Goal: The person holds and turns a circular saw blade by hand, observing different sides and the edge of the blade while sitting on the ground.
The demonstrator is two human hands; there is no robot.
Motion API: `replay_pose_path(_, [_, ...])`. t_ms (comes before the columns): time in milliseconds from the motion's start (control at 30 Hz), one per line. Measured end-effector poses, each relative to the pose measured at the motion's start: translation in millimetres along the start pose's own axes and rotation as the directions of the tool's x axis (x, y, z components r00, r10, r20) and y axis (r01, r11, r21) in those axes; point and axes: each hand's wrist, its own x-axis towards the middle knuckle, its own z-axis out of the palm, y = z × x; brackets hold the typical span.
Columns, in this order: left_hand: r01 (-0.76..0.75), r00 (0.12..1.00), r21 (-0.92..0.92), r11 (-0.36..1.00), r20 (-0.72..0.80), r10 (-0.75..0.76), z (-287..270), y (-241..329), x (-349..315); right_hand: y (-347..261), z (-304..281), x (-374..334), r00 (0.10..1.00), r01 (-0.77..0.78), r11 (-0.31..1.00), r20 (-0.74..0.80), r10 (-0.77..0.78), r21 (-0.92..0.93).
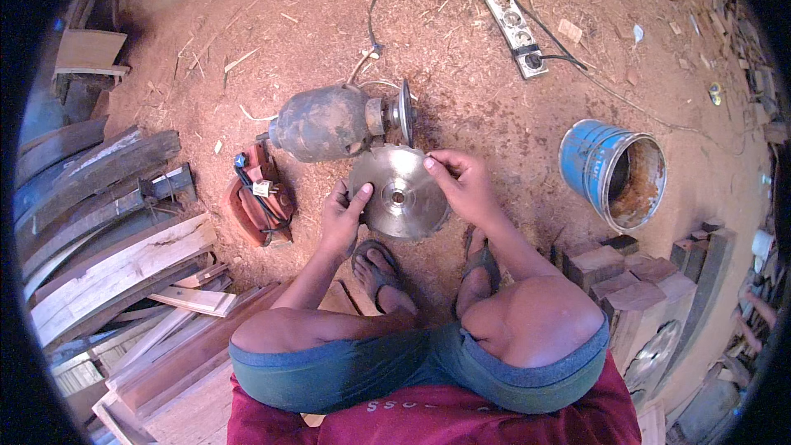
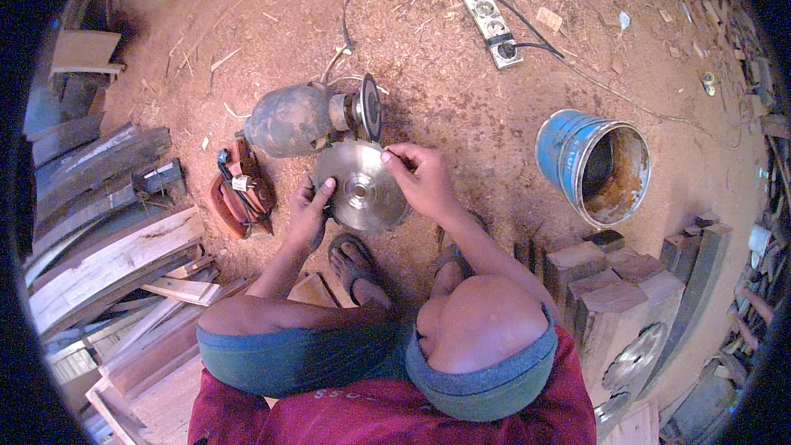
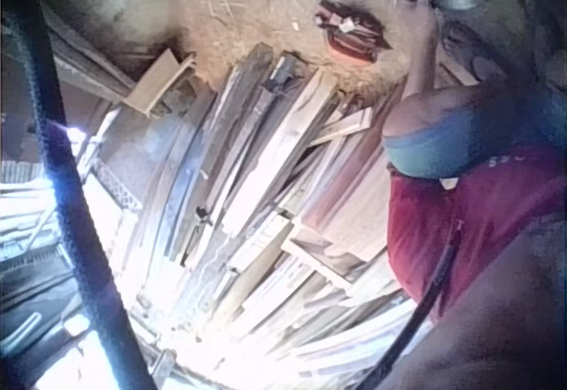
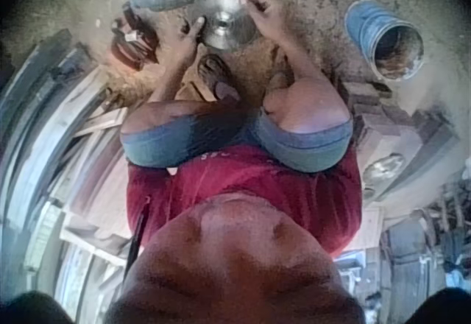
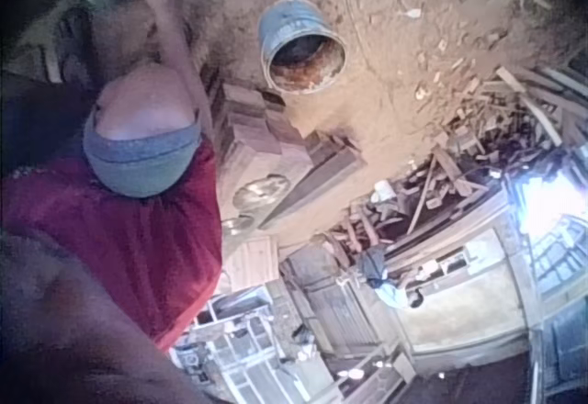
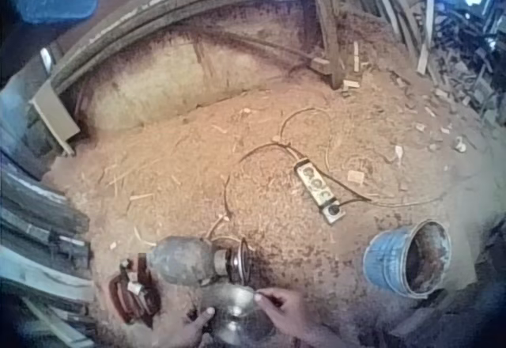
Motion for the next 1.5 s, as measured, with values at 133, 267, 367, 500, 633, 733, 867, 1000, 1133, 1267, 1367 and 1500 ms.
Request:
replay_pose_path(133, [-0.071,0.997,0.102,0.992,-0.005,0.072,-6.5,-16.7,4.2,8.5,8.2,3.7,1.000,0.003,1.000,-0.008,-0.003,-0.030])
replay_pose_path(267, [-0.049,0.998,0.098,0.994,-0.044,0.054,-6.5,-21.7,9.8,15.7,9.6,7.0,1.000,-0.019,0.999,-0.012,0.018,-0.050])
replay_pose_path(367, [-0.039,0.997,0.112,0.993,-0.064,0.046,-4.8,-18.8,9.8,17.4,10.2,8.3,1.000,-0.025,0.998,-0.009,0.024,-0.061])
replay_pose_path(500, [-0.026,0.995,0.100,0.995,-0.097,0.036,6.0,-8.1,6.9,17.9,9.3,9.4,0.999,-0.043,0.996,-0.008,0.043,-0.073])
replay_pose_path(633, [-0.030,0.993,0.124,0.992,-0.109,0.044,-6.8,-16.6,15.2,13.5,13.5,10.6,0.999,-0.052,0.997,-0.012,0.051,-0.061])
replay_pose_path(733, [-0.008,0.994,0.162,0.987,-0.108,0.025,-10.6,-19.7,18.9,12.7,14.0,11.3,0.998,-0.070,0.993,-0.010,0.070,-0.096])
replay_pose_path(867, [-0.025,0.993,0.082,0.996,-0.109,0.034,-3.8,-15.6,19.5,19.7,12.4,12.9,0.997,-0.082,0.994,-0.010,0.081,-0.076])
replay_pose_path(1000, [-0.060,0.993,0.045,0.997,-0.102,0.064,-5.3,-20.5,23.4,26.1,13.0,15.4,0.998,-0.063,0.994,-0.024,0.061,-0.094])
replay_pose_path(1133, [-0.051,0.993,0.047,0.998,-0.102,0.056,-8.4,-21.9,24.9,18.8,15.1,15.1,0.997,-0.071,0.991,-0.026,0.068,-0.116])
replay_pose_path(1267, [-0.049,0.992,0.060,0.997,-0.112,0.056,-6.6,-20.8,25.4,20.6,14.3,15.5,0.997,-0.073,0.991,-0.030,0.070,-0.114])
replay_pose_path(1367, [-0.028,0.993,0.072,0.997,-0.115,0.037,-6.9,-20.4,24.9,19.3,15.3,16.0,0.997,-0.075,0.991,-0.036,0.071,-0.109])
replay_pose_path(1500, [-0.047,0.993,0.047,0.998,-0.109,0.052,-8.9,-21.9,25.5,15.6,16.9,16.3,0.996,-0.082,0.990,-0.051,0.076,-0.116])
